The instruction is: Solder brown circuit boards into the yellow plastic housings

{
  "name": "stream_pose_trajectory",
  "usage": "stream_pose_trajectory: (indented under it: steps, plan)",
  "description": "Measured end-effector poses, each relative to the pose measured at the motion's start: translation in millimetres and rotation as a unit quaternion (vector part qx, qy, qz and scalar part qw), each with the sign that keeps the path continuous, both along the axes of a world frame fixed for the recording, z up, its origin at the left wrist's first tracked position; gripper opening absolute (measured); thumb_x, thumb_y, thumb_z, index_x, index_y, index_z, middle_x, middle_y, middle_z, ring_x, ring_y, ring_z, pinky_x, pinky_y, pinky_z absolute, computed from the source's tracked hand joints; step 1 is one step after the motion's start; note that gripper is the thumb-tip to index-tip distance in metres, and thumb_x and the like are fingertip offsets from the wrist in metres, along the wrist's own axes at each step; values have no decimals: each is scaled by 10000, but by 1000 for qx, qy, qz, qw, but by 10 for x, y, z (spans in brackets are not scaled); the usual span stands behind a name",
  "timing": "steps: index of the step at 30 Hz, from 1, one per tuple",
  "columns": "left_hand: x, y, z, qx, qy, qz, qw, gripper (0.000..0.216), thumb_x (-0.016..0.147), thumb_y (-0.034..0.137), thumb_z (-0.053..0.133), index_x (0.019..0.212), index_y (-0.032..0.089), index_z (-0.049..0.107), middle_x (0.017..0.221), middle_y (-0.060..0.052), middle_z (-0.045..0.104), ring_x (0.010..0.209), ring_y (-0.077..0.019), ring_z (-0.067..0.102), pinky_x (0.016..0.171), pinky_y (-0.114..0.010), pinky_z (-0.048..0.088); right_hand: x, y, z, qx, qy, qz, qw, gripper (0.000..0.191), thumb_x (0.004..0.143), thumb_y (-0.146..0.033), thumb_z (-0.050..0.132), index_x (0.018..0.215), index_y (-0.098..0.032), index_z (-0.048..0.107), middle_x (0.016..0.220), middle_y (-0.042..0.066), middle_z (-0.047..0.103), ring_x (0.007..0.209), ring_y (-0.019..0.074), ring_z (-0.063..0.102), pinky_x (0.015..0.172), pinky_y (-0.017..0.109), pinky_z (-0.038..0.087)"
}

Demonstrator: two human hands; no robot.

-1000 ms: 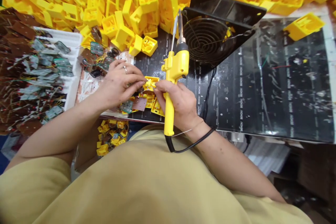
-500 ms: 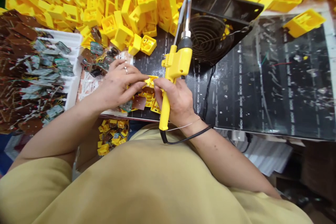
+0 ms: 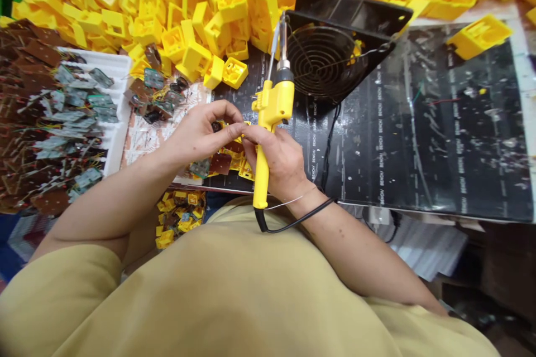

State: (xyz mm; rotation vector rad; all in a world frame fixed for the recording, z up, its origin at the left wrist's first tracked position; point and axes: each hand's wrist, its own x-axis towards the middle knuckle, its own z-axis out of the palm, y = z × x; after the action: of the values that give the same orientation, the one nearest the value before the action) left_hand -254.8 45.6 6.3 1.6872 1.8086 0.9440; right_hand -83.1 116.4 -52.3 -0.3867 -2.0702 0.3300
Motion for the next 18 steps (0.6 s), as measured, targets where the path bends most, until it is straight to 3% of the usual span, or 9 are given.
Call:
stream_pose_trajectory:
  steps: [4, 10, 15, 18]
  plan:
    - [-57, -45, -24, -13, 17, 20, 1000, 260, 898, 400, 718, 1029, 177, 725, 1081, -63, 783, 1007, -196, 729, 887, -306, 576, 7, 0, -8, -10, 10, -6, 1000, 288, 932, -141, 669, 1171, -264, 567, 927, -33, 753, 745, 150, 719, 696, 274, 607]
    - [64, -68, -68, 7, -2, 51, 999, 174, 915, 343, 662, 868, 190, 732, 922, -35, 788, 915, -189, 734, 879, -324, 581, -29, 4, -20, 0, 14, -6, 1000, 282, 928, -142, 677, 1161, -257, 568, 912, -30, 757, 727, 142, 725, 679, 254, 595]
    - [126, -21, -106, -5, -55, 60, 997, 213, 940, 363, 595, 917, 178, 698, 899, -30, 776, 807, -158, 701, 787, -292, 573, 197, -11, 195, 13, -25, -11, 1000, 216, 916, -186, 732, 1096, -244, 627, 830, -23, 752, 674, 140, 699, 650, 257, 552]
    - [100, 4, -75, -34, 31, 26, 999, 195, 933, 320, 590, 926, 189, 733, 892, -15, 777, 842, -173, 692, 1008, -415, 519, 513, 49, 347, -10, -79, 5, 997, 185, 892, -224, 779, 1044, -279, 688, 731, -60, 719, 568, 96, 617, 609, 232, 510]
